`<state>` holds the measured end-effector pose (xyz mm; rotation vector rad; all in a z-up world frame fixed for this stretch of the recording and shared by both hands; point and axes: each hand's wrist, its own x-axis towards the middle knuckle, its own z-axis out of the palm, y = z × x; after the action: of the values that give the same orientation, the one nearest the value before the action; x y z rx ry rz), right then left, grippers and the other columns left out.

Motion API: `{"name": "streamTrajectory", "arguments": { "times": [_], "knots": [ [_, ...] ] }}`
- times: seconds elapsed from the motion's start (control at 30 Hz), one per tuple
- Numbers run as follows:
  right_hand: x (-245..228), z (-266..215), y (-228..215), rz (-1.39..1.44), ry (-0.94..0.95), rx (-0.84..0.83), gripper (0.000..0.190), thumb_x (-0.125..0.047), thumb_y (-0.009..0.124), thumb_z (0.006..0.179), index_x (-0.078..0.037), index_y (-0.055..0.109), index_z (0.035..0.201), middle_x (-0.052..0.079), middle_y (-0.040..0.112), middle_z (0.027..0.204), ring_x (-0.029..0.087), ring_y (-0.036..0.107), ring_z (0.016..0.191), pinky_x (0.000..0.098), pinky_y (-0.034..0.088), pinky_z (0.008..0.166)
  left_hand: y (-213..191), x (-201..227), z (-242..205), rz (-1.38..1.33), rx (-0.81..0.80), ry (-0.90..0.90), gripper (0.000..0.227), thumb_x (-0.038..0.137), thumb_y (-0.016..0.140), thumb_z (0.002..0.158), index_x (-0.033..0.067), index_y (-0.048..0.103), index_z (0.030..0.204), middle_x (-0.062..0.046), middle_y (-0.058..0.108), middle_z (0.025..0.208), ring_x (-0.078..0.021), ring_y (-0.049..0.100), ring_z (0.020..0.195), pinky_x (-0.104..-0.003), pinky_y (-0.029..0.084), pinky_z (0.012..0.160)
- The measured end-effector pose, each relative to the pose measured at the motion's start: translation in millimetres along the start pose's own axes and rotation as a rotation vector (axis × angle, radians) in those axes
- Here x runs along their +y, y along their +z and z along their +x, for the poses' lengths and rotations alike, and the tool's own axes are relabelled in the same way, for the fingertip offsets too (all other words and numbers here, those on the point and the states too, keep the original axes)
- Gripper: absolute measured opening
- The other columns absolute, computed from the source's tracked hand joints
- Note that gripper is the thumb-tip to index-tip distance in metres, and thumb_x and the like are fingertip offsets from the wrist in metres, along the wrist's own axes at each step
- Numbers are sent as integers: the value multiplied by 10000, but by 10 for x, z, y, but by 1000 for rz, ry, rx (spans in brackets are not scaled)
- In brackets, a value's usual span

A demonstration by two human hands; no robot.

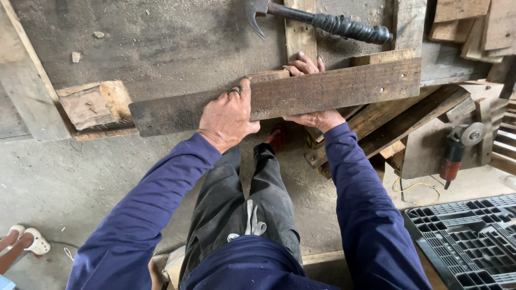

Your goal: The person hammers nails into wooden planks and blocks using a claw hammer. They repeatedly position the wood on a workbench, drive nails in, and adjust the pieces to align them.

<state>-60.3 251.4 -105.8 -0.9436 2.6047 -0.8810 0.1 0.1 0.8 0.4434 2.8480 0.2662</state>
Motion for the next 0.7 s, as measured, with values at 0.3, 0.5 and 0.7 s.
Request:
{"name": "streamTrajectory", "arguments": {
  "times": [0.3, 0.5, 0.7],
  "knots": [
    [-102, -51, 6, -134, 1, -19, 1030, -660, 739, 753, -47, 476, 1538, 191, 479, 1532, 386, 294, 1507, 600, 120, 1235, -220, -41, -27, -358, 77, -31, 1038, 584, 807, 722, -47, 436, 1458, -110, 643, 781, -238, 653, 645, -339, 569, 535],
    [-778, -864, -78, -36, 289, -52, 669, -361, 757, 919, -19, 512, 1438, 243, 521, 1436, 397, 480, 1398, 612, 254, 1259, -392, -190, -287, -2190, 333, -716, 236, 235, 547, 1081, 6, 587, 1122, -57, 642, 876, -124, 527, 627, -267, 421, 459],
    [-2041, -1020, 56, 435, 433, 297, 345, -72, 671, 947, -8, 660, 1286, 184, 666, 1311, 306, 681, 1185, 413, 563, 1008, -394, 108, -202, -2460, 155, -915, 260, 115, 433, 1011, -24, 624, 1119, -119, 671, 932, -178, 633, 753, -332, 573, 676]
  ]
}}
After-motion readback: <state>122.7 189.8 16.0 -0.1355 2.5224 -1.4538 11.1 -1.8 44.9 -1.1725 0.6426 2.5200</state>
